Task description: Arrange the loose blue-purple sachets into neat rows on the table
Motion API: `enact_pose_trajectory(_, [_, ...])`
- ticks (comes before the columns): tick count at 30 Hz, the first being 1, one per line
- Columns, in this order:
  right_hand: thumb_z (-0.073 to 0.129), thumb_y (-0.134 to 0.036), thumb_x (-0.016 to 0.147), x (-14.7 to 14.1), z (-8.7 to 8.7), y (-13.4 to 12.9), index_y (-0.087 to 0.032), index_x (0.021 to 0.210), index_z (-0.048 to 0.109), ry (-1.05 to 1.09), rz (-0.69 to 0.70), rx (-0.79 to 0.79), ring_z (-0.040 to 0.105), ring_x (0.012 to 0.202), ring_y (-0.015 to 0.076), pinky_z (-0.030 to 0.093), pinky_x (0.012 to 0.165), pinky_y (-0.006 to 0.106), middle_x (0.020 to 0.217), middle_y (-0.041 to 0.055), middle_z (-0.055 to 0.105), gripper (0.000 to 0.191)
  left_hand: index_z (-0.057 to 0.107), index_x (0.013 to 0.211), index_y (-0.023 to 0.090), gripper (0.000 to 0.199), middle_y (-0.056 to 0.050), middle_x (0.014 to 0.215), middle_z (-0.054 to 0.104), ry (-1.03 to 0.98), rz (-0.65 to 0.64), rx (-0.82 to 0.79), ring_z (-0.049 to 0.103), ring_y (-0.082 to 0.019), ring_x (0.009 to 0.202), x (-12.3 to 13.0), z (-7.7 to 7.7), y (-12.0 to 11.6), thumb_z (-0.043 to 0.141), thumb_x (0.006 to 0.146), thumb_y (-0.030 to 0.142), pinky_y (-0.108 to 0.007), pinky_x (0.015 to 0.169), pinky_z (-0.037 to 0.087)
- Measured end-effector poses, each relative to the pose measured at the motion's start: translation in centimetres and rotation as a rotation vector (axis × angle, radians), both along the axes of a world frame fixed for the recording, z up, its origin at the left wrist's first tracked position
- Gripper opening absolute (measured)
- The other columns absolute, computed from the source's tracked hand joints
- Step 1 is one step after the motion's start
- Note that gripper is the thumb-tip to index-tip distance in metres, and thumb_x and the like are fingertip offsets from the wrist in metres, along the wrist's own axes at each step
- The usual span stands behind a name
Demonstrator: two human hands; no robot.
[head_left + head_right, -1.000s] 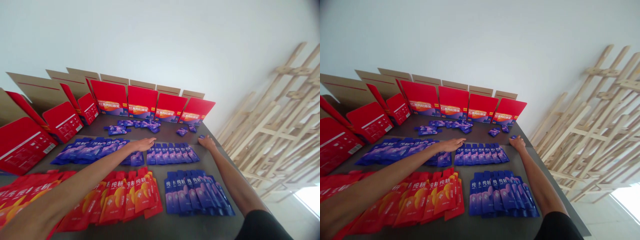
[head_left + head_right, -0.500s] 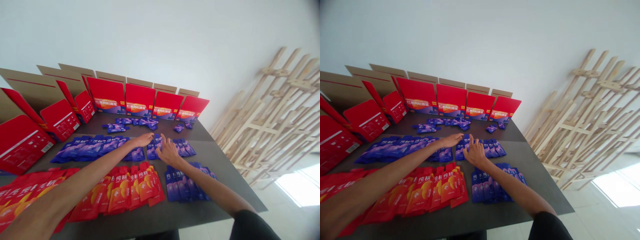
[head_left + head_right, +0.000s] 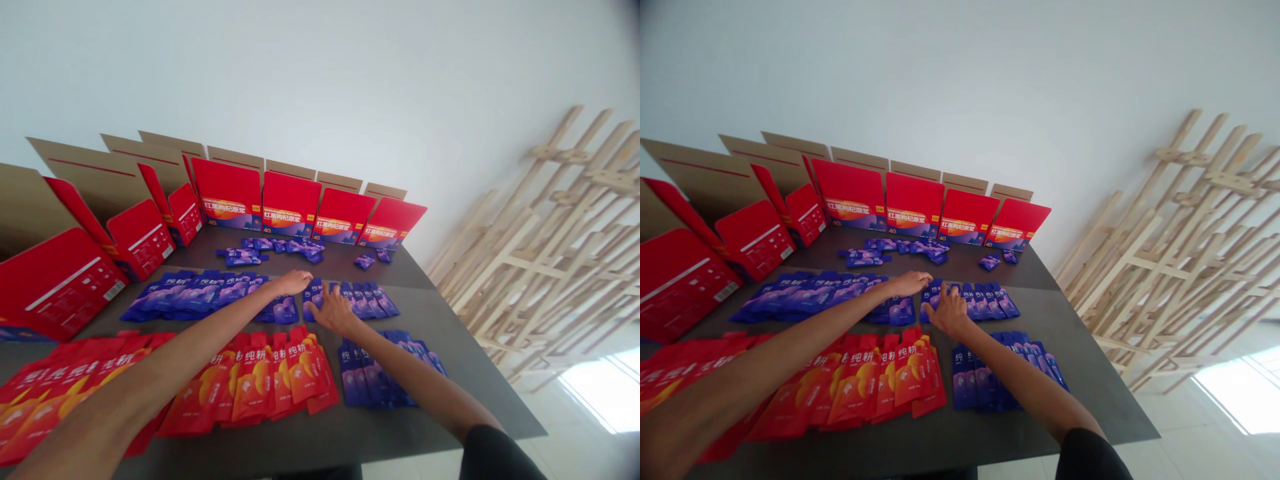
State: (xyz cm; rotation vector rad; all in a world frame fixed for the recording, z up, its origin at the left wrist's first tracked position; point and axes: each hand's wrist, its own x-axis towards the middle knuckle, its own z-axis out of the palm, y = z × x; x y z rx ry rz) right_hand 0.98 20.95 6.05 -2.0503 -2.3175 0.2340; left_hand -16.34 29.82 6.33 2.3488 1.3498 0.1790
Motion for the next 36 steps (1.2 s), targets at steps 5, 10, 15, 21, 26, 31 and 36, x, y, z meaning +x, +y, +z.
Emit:
enact_pose_trajectory(5, [0.039, -0.069, 0.107, 5.9, 2.3, 6.1, -0.010, 0.153, 0.055, 0.006, -0.149, 0.076, 0.054, 0.139, 0.0402, 0.037, 0.119, 0.055, 0.150, 0.0269, 0.052, 0.076, 0.072, 0.132, 0.022, 0.043, -0.006, 0.143, 0.073, 0.017, -0.030, 0.022, 0.067, -0.023, 0.134, -0.1, -0.2, -0.4, 0.038, 0.106, 0.022, -0.031, 0.116, 0.047])
enact_pose_trajectory(10, [0.044, -0.061, 0.109, 12.1, 1.5, 14.4, -0.017, 0.162, 0.046, 0.118, -0.441, 0.030, 0.040, 0.150, 0.0371, 0.034, 0.122, 0.048, 0.163, 0.0230, 0.041, 0.070, 0.071, 0.132, 0.022, 0.041, -0.008, 0.135, 0.077, 0.048, 0.002, 0.038, 0.071, -0.025, 0.128, 0.2, -0.6, -0.4, 0.038, 0.108, 0.023, -0.034, 0.111, 0.051])
enact_pose_trajectory(15, [0.044, -0.074, 0.104, 13.0, -0.6, 18.2, -0.002, 0.163, 0.036, 0.187, -0.636, -0.027, 0.035, 0.151, 0.0404, 0.034, 0.121, 0.051, 0.163, 0.0340, 0.035, 0.093, 0.067, 0.143, 0.023, 0.043, -0.011, 0.136, 0.076, 0.088, 0.032, 0.052, 0.073, -0.029, 0.124, 0.5, -0.7, -0.4, 0.043, 0.108, 0.029, -0.037, 0.107, 0.054])
enact_pose_trajectory(21, [0.068, -0.050, 0.095, 12.4, -1.7, 19.3, -0.002, 0.157, 0.041, 0.162, -0.648, 0.014, 0.046, 0.144, 0.0389, 0.038, 0.120, 0.048, 0.159, 0.0345, 0.037, 0.083, 0.062, 0.153, 0.020, 0.050, -0.013, 0.149, 0.067, 0.108, -0.035, 0.068, 0.065, -0.029, 0.136, 0.7, -0.7, -0.8, 0.048, 0.106, 0.031, -0.037, 0.116, 0.047])
enact_pose_trajectory(26, [0.064, -0.041, 0.095, 12.2, -1.0, 18.1, -0.003, 0.152, 0.045, 0.134, -0.542, 0.071, 0.055, 0.139, 0.0376, 0.044, 0.116, 0.044, 0.149, 0.0313, 0.048, 0.072, 0.061, 0.154, 0.021, 0.051, -0.014, 0.149, 0.066, 0.110, -0.094, 0.093, 0.065, -0.030, 0.135, 0.7, -0.9, -0.8, 0.048, 0.109, 0.040, -0.038, 0.115, 0.047])
enact_pose_trajectory(31, [0.055, -0.041, 0.100, 10.9, 1.1, 13.6, -0.005, 0.155, 0.040, 0.079, -0.297, 0.196, 0.061, 0.130, 0.0367, 0.047, 0.110, 0.042, 0.138, 0.0261, 0.057, 0.068, 0.062, 0.152, 0.020, 0.048, -0.015, 0.157, 0.059, 0.102, -0.156, 0.161, 0.061, -0.030, 0.140, 1.2, -1.5, -1.1, 0.047, 0.111, 0.040, -0.039, 0.119, 0.043])
enact_pose_trajectory(36, [0.051, -0.038, 0.101, 8.8, 1.7, 6.5, -0.008, 0.161, 0.036, 0.024, -0.098, 0.202, 0.063, 0.124, 0.0335, 0.046, 0.108, 0.040, 0.139, 0.0227, 0.059, 0.068, 0.065, 0.147, 0.022, 0.043, -0.013, 0.146, 0.068, 0.088, -0.233, 0.228, 0.063, -0.029, 0.135, 1.8, -2.8, -1.6, 0.053, 0.109, 0.036, -0.039, 0.116, 0.045])
